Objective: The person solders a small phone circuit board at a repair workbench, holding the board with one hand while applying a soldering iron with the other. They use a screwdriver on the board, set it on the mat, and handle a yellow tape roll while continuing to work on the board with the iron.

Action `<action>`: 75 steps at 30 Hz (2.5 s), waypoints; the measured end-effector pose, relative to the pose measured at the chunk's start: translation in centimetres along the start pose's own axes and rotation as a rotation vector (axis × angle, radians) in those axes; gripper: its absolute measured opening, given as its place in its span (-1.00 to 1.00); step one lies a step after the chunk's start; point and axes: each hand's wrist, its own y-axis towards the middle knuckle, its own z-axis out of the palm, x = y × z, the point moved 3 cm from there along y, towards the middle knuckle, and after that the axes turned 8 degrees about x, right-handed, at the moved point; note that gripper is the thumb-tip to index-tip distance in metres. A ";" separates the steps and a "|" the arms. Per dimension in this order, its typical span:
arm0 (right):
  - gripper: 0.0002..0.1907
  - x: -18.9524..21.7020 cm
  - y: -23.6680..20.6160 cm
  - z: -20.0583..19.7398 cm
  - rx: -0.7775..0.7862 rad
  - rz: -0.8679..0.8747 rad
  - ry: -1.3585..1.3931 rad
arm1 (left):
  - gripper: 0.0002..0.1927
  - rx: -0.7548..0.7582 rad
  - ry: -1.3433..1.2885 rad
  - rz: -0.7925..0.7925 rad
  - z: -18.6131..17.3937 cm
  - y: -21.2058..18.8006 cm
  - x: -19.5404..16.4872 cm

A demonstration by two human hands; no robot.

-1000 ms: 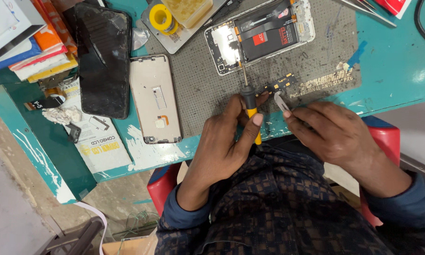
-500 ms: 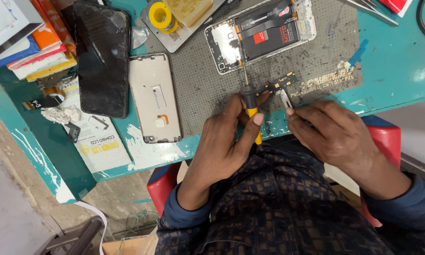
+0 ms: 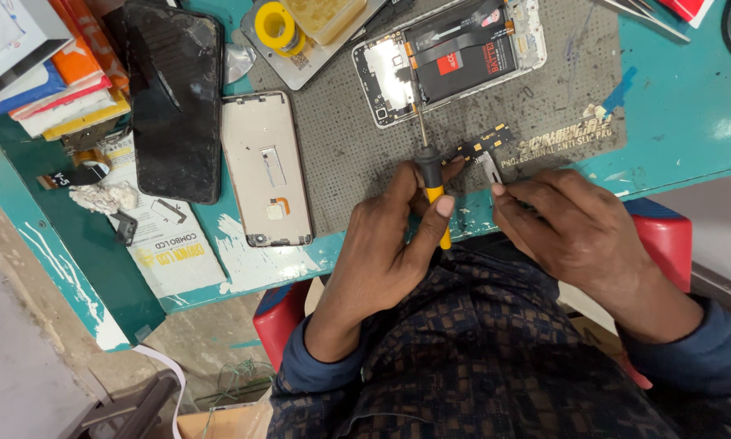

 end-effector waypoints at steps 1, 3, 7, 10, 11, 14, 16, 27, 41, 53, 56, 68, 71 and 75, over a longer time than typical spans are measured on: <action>-0.75 0.0 -0.2 0.0 -0.003 0.002 -0.011 | -0.70 0.002 0.007 -0.008 0.0 0.0 0.0; -0.73 0.0 -0.4 0.0 0.008 -0.018 0.026 | -0.69 0.003 -0.006 0.008 0.0 0.0 -0.1; -0.76 0.0 -0.6 -0.5 -0.018 -0.034 -0.001 | -0.69 -0.008 0.008 0.011 0.1 0.0 0.0; -0.84 -0.8 -0.4 -1.7 -0.214 0.067 -0.063 | -0.79 -0.025 0.001 -0.051 0.1 0.0 0.2; -0.84 -1.3 -0.3 -1.9 -0.200 0.117 -0.113 | -0.79 -0.031 -0.004 -0.040 0.1 0.0 0.2; -0.82 -2.9 -0.2 -2.4 -0.176 0.248 -0.218 | -0.80 -0.050 -0.017 0.000 0.0 0.1 0.0; -0.79 -3.7 -0.6 -2.2 -0.171 0.307 -0.217 | -0.80 -0.068 -0.026 0.020 -0.2 0.1 -0.1; -0.76 3.1 -4.5 1.9 -0.213 -0.359 0.995 | -0.85 -0.125 -0.408 0.189 3.0 -0.1 -0.4; -0.93 -6.0 -5.6 -1.4 -0.208 0.709 0.779 | -0.91 0.054 -1.000 0.150 7.8 -2.1 3.8; -0.83 -7.2 -2.6 -1.1 -0.099 0.614 0.366 | -0.84 0.292 -0.690 -0.121 11.6 -5.7 7.5; -0.85 -7.3 -2.6 -1.1 -0.078 0.590 0.341 | -0.82 0.311 -0.638 -0.148 12.2 -5.9 8.1; -0.87 -4.1 -4.2 -2.9 -0.296 0.457 0.324 | -0.81 0.266 -0.639 -0.171 14.2 -7.4 10.7; -0.90 -2.9 -6.1 -2.9 -0.334 0.537 0.451 | -0.82 0.252 -0.603 -0.175 14.4 -7.4 10.7; -0.84 -1.1 -7.1 -2.0 -0.291 0.443 0.461 | -0.82 0.249 -0.585 -0.165 14.5 -7.4 10.3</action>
